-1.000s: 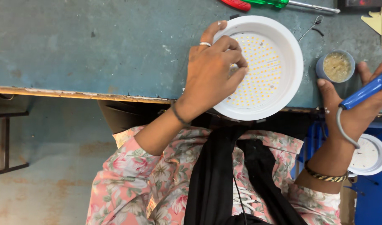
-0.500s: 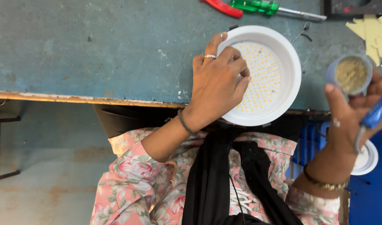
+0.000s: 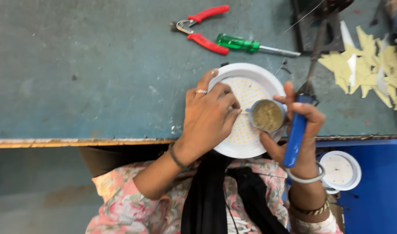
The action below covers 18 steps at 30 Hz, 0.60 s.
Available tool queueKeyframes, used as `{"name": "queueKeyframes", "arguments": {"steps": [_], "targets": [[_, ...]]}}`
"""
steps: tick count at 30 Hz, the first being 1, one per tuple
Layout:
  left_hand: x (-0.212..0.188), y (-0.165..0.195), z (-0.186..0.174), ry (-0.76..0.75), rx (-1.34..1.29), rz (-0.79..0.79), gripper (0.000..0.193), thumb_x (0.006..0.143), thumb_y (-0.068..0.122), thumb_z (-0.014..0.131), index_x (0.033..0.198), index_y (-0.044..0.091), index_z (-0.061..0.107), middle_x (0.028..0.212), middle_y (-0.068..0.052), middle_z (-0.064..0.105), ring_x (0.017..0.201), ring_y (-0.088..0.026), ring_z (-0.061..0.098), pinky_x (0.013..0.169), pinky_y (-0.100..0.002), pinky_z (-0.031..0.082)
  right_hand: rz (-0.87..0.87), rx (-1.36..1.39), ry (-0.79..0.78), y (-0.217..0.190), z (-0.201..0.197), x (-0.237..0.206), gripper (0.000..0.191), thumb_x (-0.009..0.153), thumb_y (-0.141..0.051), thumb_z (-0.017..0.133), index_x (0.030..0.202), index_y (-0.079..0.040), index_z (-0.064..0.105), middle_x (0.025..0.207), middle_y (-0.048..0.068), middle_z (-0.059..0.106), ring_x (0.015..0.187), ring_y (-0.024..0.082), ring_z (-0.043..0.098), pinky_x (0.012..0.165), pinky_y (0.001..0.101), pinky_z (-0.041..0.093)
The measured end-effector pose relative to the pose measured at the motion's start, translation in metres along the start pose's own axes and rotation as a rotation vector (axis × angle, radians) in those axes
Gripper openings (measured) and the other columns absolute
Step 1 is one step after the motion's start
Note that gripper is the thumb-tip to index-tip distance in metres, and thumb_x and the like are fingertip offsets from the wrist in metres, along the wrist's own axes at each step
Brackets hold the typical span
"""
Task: The person solders small components onto a circular LED module using a soldering iron and flux. They repeatedly dip the iron into a small container of flux, apply it to specific points on the module, and use wire cutters to trim excess leads. The person works on multiple modules, setting completed units aside and picking up new ones from a stack.
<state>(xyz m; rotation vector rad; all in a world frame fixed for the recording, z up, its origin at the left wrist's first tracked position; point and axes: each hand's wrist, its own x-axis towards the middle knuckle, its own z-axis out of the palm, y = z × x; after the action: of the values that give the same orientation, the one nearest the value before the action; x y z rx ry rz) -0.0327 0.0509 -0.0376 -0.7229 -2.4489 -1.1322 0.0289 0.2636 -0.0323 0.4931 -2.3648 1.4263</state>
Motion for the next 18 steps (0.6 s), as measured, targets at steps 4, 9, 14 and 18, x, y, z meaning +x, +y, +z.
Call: {"name": "queueKeyframes", "arguments": {"steps": [4,9,14,18], "targets": [[0.002,-0.003,0.000,-0.003,-0.012,-0.013,0.009,0.082,0.022,0.078,0.086,0.016,0.072,0.113,-0.002,0.064,0.140,-0.037,0.042,0.093,-0.052,0.038,-0.051,-0.167,0.003,-0.003,0.004,0.003,0.081,0.078,0.009,0.078,0.134,-0.017,0.025,0.162,0.029,0.039,0.145,0.033,0.052,0.122,0.0450,0.048],[0.000,-0.008,0.002,0.005,-0.012,-0.017,0.009,0.082,0.023,0.078,0.087,0.016,0.073,0.113,-0.002,0.064,0.141,-0.036,0.042,0.095,-0.052,0.038,-0.081,-0.250,-0.026,-0.004,0.012,0.008,0.079,0.082,0.009,0.078,0.133,-0.018,0.025,0.160,0.030,0.041,0.144,0.034,0.053,0.120,0.0447,0.049],[0.001,-0.008,0.001,0.001,-0.008,-0.025,0.011,0.082,0.024,0.078,0.087,0.016,0.072,0.113,-0.003,0.065,0.141,-0.035,0.042,0.095,-0.052,0.038,-0.108,-0.268,-0.053,-0.006,0.014,0.012,0.080,0.080,0.008,0.080,0.132,-0.018,0.025,0.158,0.031,0.041,0.142,0.035,0.055,0.117,0.0446,0.051],[0.002,-0.007,0.001,-0.003,-0.001,-0.025,0.012,0.081,0.024,0.078,0.087,0.015,0.073,0.114,-0.004,0.065,0.141,-0.036,0.042,0.095,-0.052,0.037,-0.111,-0.270,-0.049,-0.008,0.016,0.012,0.079,0.081,0.008,0.080,0.133,-0.018,0.025,0.158,0.031,0.041,0.142,0.036,0.054,0.118,0.0456,0.050]]}}
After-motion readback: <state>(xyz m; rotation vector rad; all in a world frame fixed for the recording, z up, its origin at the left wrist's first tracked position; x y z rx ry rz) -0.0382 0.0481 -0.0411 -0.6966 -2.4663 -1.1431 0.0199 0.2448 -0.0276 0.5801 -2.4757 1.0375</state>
